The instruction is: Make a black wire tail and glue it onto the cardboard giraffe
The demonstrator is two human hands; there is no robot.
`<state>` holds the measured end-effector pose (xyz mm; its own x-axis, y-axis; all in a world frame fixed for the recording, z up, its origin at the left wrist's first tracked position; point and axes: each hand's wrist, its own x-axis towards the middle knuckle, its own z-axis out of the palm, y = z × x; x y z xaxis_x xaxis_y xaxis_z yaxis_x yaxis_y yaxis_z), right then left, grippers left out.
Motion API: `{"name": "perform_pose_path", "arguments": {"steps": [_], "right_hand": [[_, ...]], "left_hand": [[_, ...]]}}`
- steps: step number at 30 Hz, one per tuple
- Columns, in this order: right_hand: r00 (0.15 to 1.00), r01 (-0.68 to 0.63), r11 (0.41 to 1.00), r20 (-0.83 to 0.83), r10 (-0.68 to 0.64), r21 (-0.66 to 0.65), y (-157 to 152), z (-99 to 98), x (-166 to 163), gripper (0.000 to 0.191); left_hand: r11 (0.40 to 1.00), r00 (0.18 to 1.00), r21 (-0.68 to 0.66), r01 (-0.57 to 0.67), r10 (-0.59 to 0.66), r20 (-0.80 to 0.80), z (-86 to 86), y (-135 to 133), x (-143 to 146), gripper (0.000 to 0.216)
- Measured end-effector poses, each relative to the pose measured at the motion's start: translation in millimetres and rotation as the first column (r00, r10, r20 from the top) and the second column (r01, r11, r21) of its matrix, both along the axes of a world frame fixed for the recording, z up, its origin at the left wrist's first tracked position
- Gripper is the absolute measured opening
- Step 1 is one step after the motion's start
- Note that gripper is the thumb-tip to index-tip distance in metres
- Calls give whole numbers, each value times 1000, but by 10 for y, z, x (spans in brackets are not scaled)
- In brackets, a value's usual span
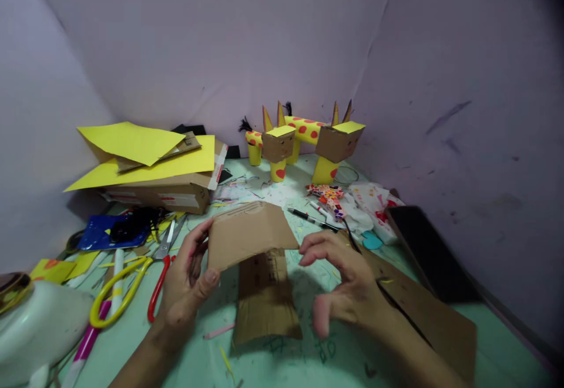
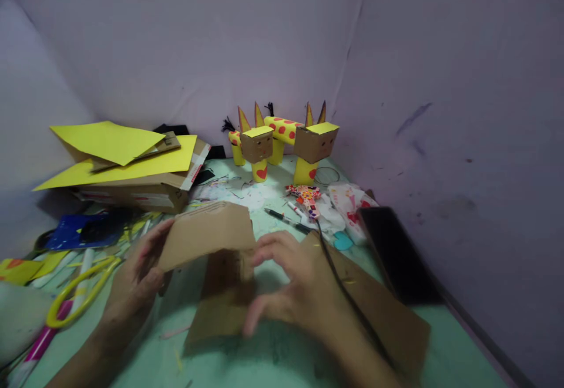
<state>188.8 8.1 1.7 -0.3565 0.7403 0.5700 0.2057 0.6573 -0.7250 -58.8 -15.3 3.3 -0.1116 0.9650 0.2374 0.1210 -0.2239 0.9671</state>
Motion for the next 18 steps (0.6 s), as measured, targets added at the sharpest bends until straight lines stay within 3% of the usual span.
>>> {"name": "perform_pose_path", "arguments": {"steps": [3,5,6,8,11,13,16,18], "right_hand": [[964,227,974,-141,-224,1,-7,-12,6,21],[928,313,949,-207,-311,-21,4,-16,21,12],[925,313,949,-219,-311,-24,5,-9,31,15],[959,234,972,-159,-235,-31,-18,24,41,41],[991,75,997,114,-72,-23,-108,100,12,86],[966,43,997,250,-59,69,-170,143,-27,93],[979,158,973,99,-177,168,-211,174,-52,89],[966,238,966,-132,-224,104,-218,184,-19,86]], "left_hand": [[1000,1000,-10,11,-11,-7,11,-7,-37,73],[1000,999,-3,25,-25,-36,17,-23,-61,73],[999,997,14,33,-32,-65,18,-33,-72,73],[996,986,51,67,-59,-156,16,-59,-85,72],[991,956,51,126,-107,-274,10,-114,-61,75],[993,957,4,120,-115,-265,26,-161,-14,80],[989,996,-125,77,-82,-37,105,-244,51,76],[965,992,-250,79,-51,117,160,-301,43,72]]}}
